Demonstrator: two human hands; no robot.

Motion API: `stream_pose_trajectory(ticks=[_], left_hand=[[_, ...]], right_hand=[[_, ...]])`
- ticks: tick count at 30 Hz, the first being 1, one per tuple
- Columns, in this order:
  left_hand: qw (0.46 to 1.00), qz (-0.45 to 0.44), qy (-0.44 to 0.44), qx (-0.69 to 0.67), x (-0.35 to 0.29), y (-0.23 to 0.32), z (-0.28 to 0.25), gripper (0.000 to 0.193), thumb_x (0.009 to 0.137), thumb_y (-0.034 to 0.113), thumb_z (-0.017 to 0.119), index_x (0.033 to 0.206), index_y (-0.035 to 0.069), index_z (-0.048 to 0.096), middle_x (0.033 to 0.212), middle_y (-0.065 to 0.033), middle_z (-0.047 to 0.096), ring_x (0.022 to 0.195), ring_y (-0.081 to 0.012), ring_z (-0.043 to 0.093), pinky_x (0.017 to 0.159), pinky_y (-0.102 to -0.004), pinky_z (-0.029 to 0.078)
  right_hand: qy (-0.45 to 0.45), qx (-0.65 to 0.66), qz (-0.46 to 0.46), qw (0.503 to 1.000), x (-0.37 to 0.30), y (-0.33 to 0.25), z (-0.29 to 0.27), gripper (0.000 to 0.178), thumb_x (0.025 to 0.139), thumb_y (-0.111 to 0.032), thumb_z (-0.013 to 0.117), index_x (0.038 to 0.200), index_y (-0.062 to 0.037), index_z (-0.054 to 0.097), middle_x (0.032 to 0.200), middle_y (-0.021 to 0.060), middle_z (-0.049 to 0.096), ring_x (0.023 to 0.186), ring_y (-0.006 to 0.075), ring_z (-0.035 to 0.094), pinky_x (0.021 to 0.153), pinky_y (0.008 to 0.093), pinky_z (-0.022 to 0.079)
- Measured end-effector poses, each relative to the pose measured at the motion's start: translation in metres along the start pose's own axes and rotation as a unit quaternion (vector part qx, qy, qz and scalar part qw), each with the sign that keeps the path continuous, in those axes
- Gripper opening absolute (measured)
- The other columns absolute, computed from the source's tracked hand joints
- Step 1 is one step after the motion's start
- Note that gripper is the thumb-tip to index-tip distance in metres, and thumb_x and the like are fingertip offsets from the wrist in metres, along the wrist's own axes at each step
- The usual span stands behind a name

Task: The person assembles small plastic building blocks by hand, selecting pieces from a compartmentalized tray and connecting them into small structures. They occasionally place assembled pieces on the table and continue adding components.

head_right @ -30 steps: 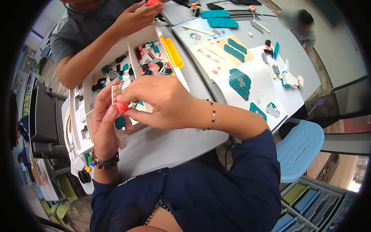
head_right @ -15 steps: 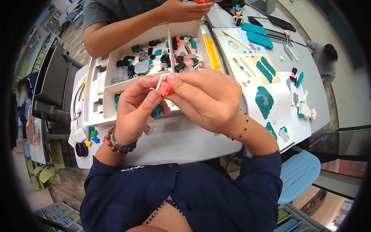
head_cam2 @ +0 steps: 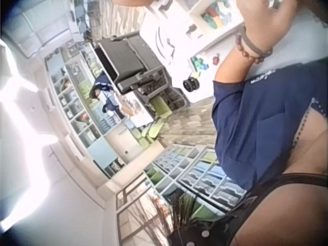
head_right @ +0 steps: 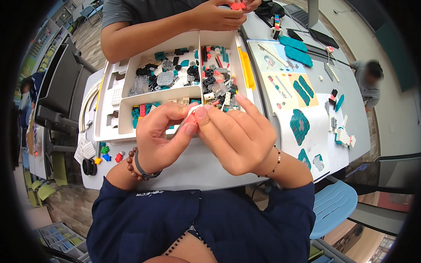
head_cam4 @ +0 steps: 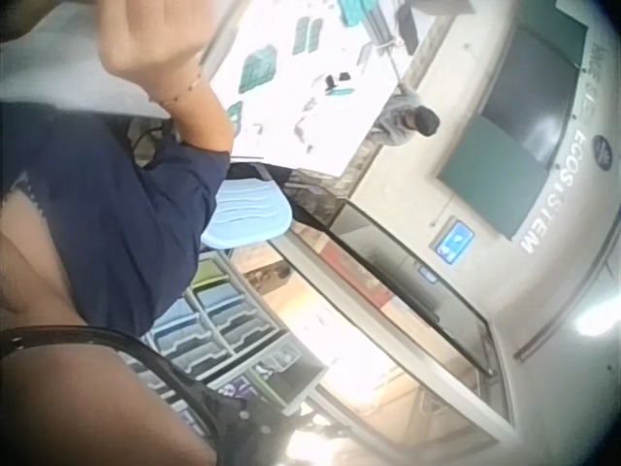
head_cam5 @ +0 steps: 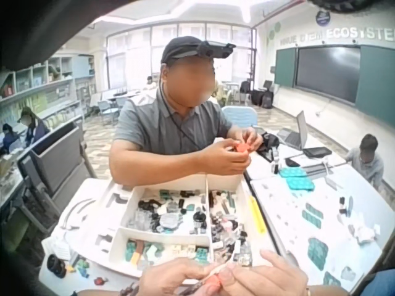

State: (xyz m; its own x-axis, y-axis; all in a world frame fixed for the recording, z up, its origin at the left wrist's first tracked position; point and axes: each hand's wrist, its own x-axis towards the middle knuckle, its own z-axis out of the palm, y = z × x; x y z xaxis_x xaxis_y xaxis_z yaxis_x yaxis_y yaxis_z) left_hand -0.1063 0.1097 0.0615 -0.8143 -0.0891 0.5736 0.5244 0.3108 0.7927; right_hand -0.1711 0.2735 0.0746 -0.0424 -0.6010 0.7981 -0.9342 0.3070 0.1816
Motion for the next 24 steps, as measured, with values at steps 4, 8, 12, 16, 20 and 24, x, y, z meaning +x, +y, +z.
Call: stream_pose_trajectory(ticks=[4,8,12,16,20,24], left_hand=[[0.995,0.048,-0.072,0.052,0.0,0.017,-0.012,0.023,0.073,0.003,0.065,0.095,-0.003,0.059,0.083,-0.0127,0.063,0.069,-0.0187,0.063,0.061,-0.025,0.05],[0.984,0.137,-0.113,0.016,-0.01,0.018,-0.014,0.027,0.073,0.006,0.066,0.097,-0.002,0.059,0.084,-0.0115,0.063,0.069,-0.0226,0.063,0.059,-0.0292,0.051],[0.963,0.201,-0.176,0.042,-0.014,0.021,-0.022,0.036,0.076,0.01,0.063,0.107,-0.002,0.05,0.095,-0.0181,0.059,0.079,-0.0284,0.063,0.062,-0.0323,0.052],[0.962,0.204,-0.183,0.015,-0.016,0.019,-0.02,0.037,0.074,0.011,0.066,0.105,-0.003,0.051,0.094,-0.0163,0.059,0.08,-0.0289,0.063,0.061,-0.0323,0.052],[0.962,0.188,-0.197,0.01,-0.012,0.017,-0.021,0.037,0.072,0.011,0.067,0.104,-0.001,0.053,0.095,-0.0143,0.059,0.08,-0.0272,0.063,0.061,-0.0315,0.052],[0.959,0.106,-0.255,-0.057,-0.01,0.019,-0.026,0.036,0.072,0.011,0.068,0.105,0.001,0.054,0.096,-0.013,0.059,0.077,-0.025,0.063,0.062,-0.0314,0.051]], right_hand=[[-0.031,0.261,0.094,0.96,0.005,0.005,-0.009,0.038,0.062,-0.009,0.074,0.097,-0.0026,0.061,0.085,0.009,0.064,0.067,0.0178,0.06,0.075,0.0367,0.049],[-0.059,0.469,0.18,0.863,0.012,0.0,-0.017,0.043,0.064,-0.009,0.074,0.103,-0.002,0.058,0.083,0.0084,0.063,0.073,0.0213,0.062,0.079,0.038,0.048],[-0.061,0.424,0.114,0.896,0.006,-0.002,-0.02,0.038,0.066,-0.012,0.074,0.1,-0.0011,0.06,0.083,0.0075,0.063,0.071,0.019,0.062,0.081,0.0396,0.047],[-0.004,0.394,0.117,0.912,0.007,-0.01,-0.017,0.036,0.067,-0.013,0.074,0.098,-0.0007,0.061,0.075,0.006,0.063,0.067,0.0169,0.062,0.084,0.0414,0.046],[-0.024,0.383,0.114,0.916,0.006,-0.008,-0.017,0.036,0.066,-0.014,0.074,0.097,-0.0005,0.062,0.074,0.0063,0.063,0.067,0.0168,0.062,0.084,0.0422,0.046],[-0.052,0.398,0.103,0.91,0.009,0.001,-0.021,0.034,0.065,-0.016,0.075,0.095,-0.0025,0.063,0.073,0.0057,0.063,0.066,0.0167,0.062,0.084,0.0417,0.046]])
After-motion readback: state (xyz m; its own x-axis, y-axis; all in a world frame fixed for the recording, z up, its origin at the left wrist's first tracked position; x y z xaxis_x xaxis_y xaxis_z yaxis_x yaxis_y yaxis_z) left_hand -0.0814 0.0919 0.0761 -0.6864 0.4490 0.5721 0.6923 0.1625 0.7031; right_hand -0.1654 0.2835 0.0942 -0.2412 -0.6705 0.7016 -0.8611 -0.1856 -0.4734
